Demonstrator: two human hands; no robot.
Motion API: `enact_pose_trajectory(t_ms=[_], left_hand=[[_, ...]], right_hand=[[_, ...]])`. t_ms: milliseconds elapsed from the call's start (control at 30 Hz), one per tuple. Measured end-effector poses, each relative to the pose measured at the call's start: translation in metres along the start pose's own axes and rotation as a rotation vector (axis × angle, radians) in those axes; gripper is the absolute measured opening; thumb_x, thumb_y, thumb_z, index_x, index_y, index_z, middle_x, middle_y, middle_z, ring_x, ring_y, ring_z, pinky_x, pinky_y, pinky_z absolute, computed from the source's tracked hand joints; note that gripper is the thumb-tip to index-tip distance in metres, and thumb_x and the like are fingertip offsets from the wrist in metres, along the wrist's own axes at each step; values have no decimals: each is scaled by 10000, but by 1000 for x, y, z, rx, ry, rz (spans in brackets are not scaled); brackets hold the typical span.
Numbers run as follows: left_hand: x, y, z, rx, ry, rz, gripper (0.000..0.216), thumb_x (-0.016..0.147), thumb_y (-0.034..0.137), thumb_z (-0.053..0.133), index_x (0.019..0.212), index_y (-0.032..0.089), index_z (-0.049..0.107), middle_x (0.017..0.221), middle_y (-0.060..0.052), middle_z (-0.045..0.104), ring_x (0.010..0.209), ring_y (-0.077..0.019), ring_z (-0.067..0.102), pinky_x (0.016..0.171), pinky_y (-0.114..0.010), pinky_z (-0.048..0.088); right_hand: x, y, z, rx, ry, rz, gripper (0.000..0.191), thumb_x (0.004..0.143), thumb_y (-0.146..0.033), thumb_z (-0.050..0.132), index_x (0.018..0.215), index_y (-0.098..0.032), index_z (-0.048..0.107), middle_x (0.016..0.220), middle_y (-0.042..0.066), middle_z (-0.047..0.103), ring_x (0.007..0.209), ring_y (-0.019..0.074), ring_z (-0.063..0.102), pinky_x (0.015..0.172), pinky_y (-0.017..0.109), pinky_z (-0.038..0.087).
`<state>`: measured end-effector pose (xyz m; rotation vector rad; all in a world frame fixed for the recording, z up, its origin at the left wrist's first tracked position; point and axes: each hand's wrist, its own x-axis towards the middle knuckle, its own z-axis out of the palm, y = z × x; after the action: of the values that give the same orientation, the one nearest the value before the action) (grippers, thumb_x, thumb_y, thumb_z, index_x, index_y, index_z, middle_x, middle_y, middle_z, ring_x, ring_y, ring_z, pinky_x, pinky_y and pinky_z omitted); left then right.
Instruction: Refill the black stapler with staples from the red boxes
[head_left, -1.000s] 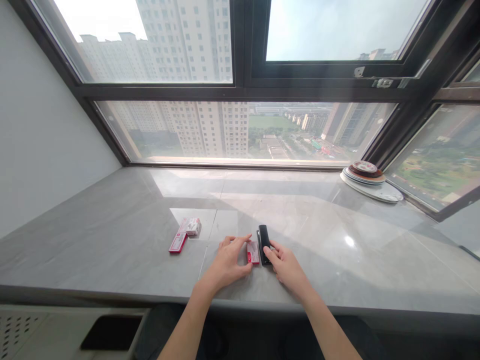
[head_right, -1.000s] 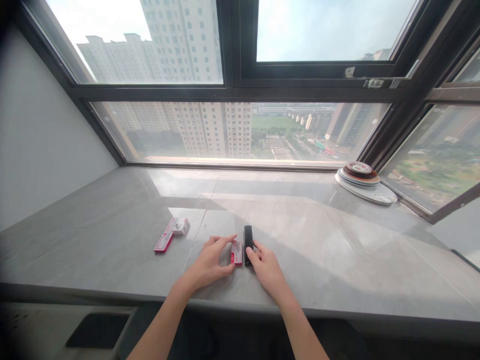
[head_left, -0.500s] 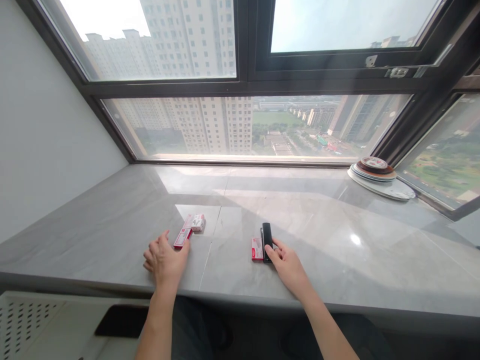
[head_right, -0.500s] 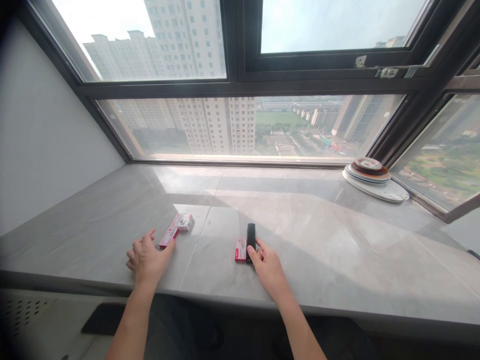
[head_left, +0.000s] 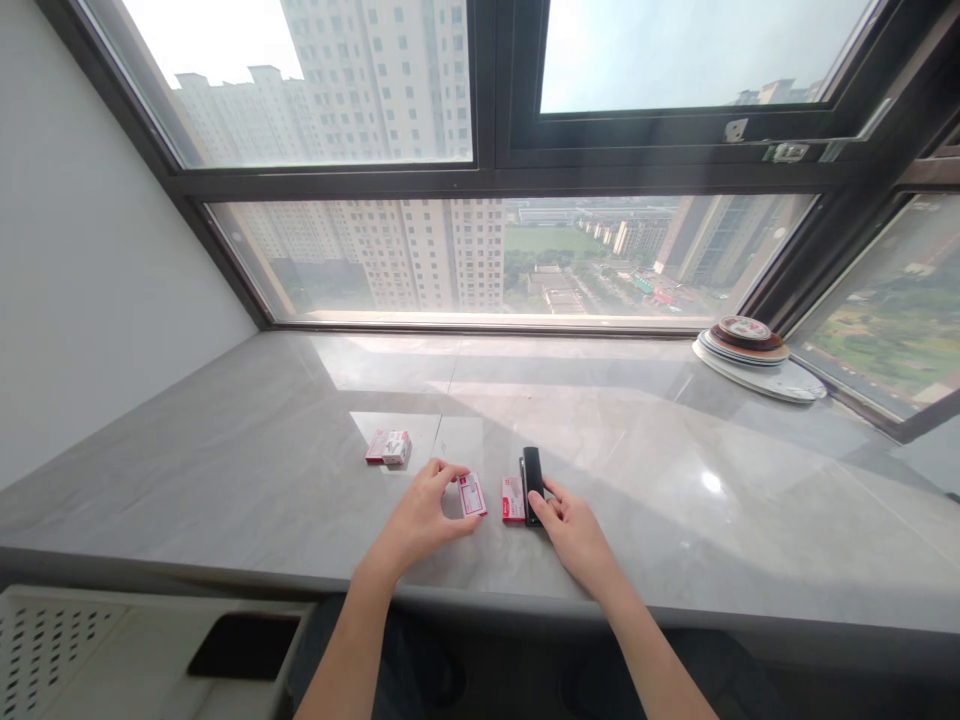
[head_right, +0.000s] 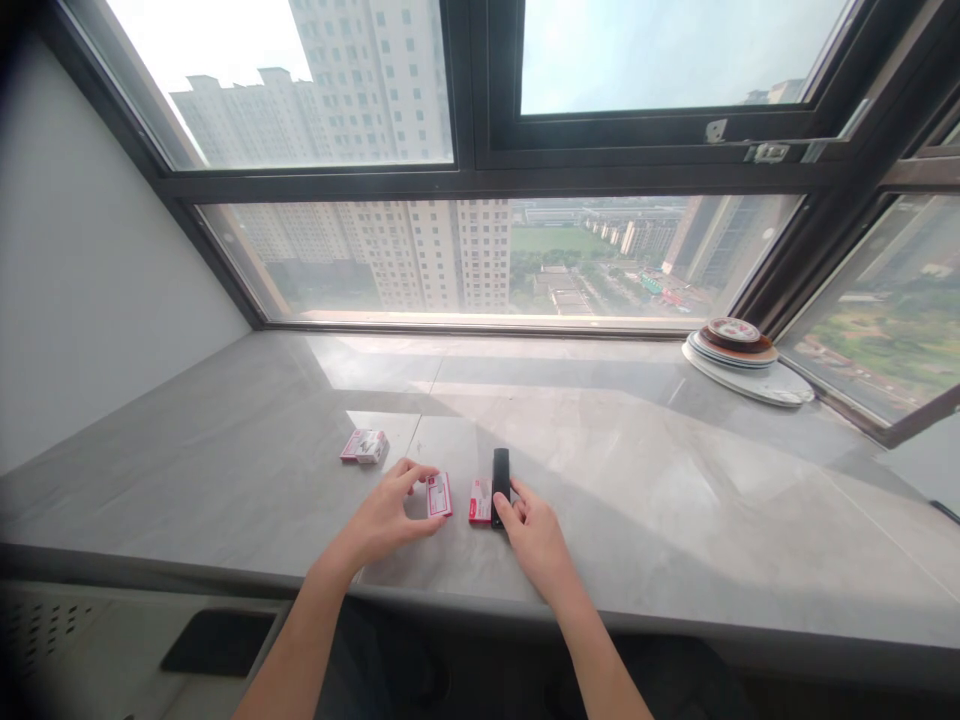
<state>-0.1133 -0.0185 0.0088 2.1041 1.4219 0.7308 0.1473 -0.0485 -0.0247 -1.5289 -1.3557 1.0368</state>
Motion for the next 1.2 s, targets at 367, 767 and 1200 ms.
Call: enact_pose_trajectory(t_ms=[367, 767, 1200], left_hand=[[34, 31, 46, 122, -151, 272, 636, 707, 339, 852, 1288, 296, 598, 1241, -41, 636, 1138, -292, 553, 1020, -436, 468], [34, 14, 7, -66, -67, 213, 662, 941, 549, 652, 1543, 368, 443, 1493, -38, 545, 1372, -270, 490, 1123, -409, 439], [-6, -135, -86, 229, 105, -275, 683, 777, 416, 604, 1442, 263, 597, 1517, -29, 552, 1424, -315, 443, 1214, -421, 343]], right_hand=[[-7, -1, -1, 6, -6, -28, 645, 937, -556, 572, 1390, -105, 663, 564, -50, 428, 559, 148, 391, 548, 261, 322], [-8, 0, -2, -3, -10, -1, 665, 947, -580, 556, 1412, -112, 645, 590, -58, 385, 592, 156, 393, 596, 276, 347], [-8, -3, -4, 16, -16, 12, 684, 940, -577, 572, 1427, -102, 635, 594, -70, 365, 603, 151, 386, 628, 287, 373]])
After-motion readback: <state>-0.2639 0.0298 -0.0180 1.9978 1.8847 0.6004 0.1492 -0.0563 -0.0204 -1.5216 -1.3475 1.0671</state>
